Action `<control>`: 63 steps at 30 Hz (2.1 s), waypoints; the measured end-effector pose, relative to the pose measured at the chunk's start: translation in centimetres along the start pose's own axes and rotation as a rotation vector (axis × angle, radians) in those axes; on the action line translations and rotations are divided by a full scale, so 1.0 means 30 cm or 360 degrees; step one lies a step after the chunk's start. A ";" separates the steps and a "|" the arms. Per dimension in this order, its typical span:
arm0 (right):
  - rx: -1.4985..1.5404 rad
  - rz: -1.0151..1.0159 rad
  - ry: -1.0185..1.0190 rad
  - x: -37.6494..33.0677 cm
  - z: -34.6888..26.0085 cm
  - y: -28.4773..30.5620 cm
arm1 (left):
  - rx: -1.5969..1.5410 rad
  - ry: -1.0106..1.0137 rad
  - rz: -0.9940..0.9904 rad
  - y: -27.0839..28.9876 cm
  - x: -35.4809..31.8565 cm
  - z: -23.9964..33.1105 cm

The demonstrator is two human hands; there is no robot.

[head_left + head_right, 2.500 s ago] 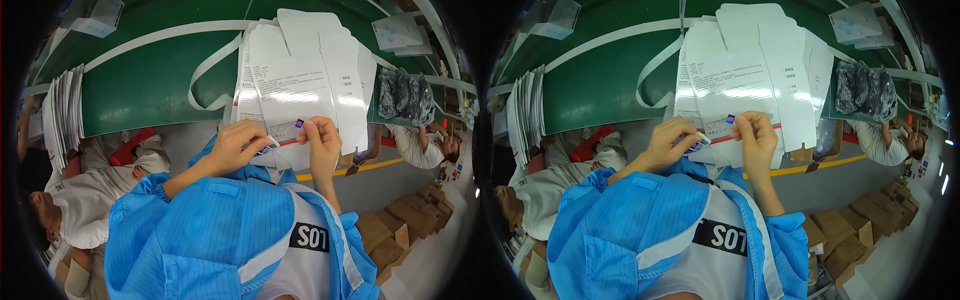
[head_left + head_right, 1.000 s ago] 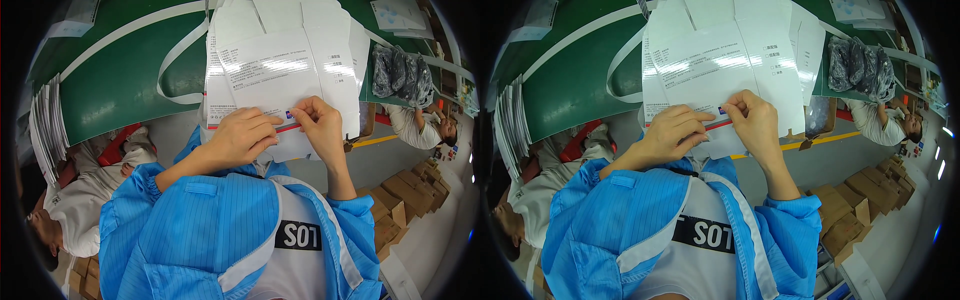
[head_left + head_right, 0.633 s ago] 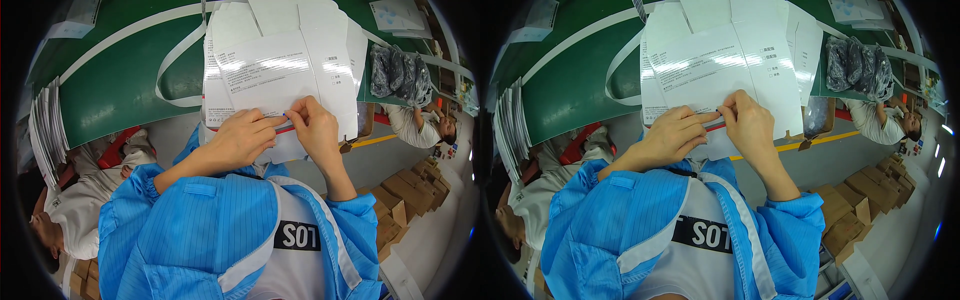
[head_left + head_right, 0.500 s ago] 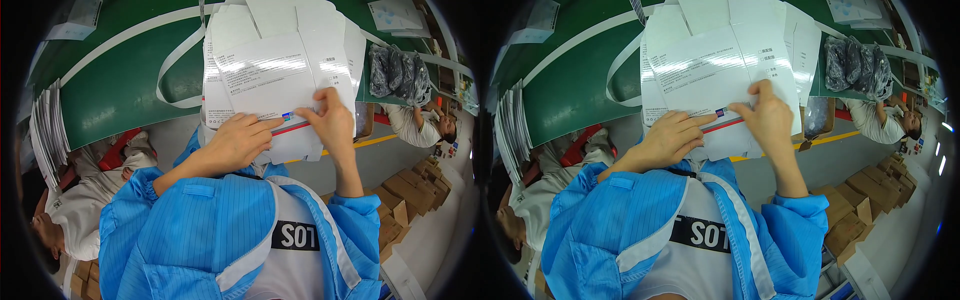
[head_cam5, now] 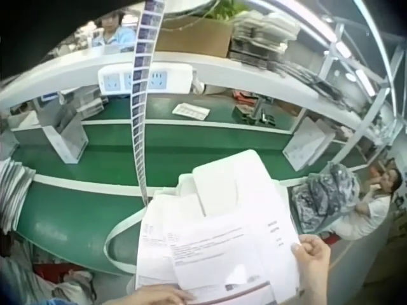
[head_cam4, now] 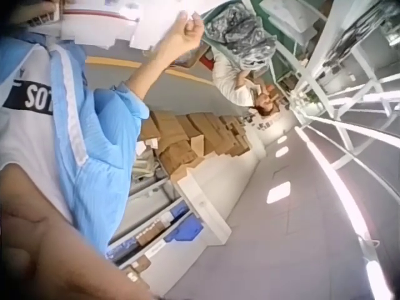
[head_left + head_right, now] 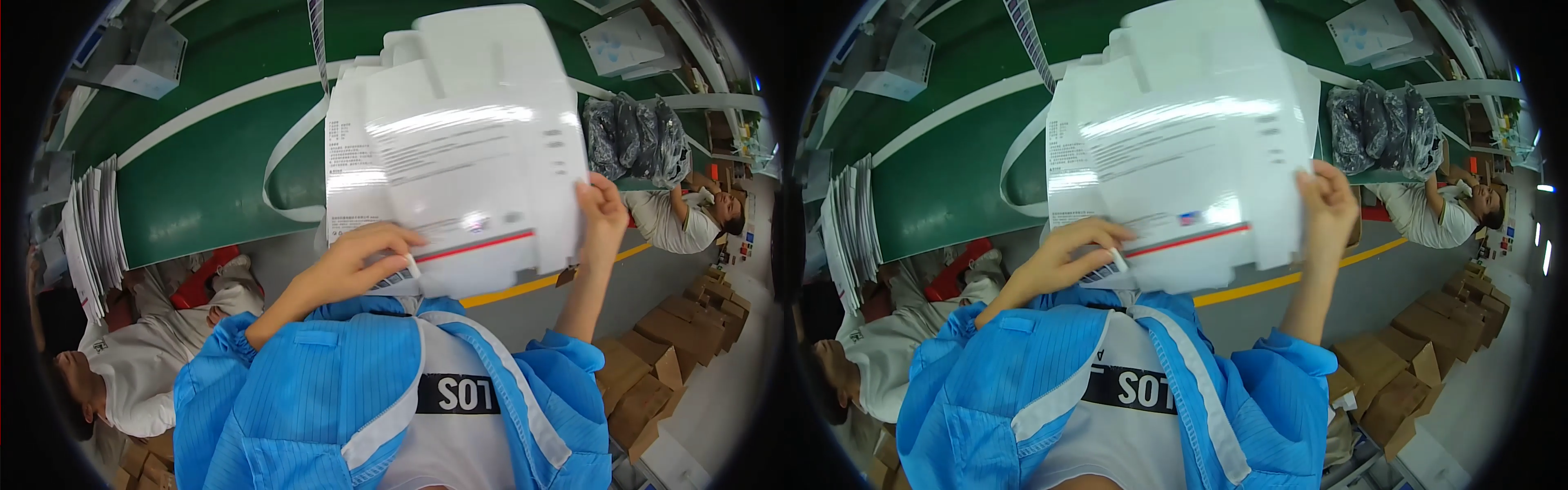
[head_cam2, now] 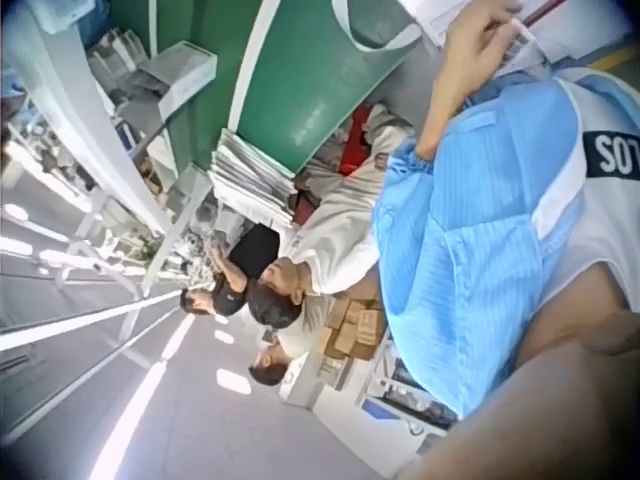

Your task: Applying labels to and folding white cardboard boxes on an assembly line.

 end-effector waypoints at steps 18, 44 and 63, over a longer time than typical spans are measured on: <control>0.0047 -0.0758 0.0120 -0.042 -0.134 -0.266 | -0.0108 0.0349 0.1000 0.003 -0.046 0.095; 0.0566 -0.0610 -0.0168 -0.423 0.030 -0.534 | -0.0027 0.0381 0.0777 -0.019 -0.070 0.071; -0.0218 -0.0593 -0.0501 -0.377 0.124 -0.487 | 0.0684 -0.0235 0.0535 -0.014 -0.094 -0.069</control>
Point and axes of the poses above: each hand's wrist, its own x-axis towards the middle knuckle, its own y-axis out of the back of the hand, z = x × y, the point moved 2 cm from there along x, towards the middle knuckle, and after that the axes turned 11 degrees about x, right-handed, at the moved point
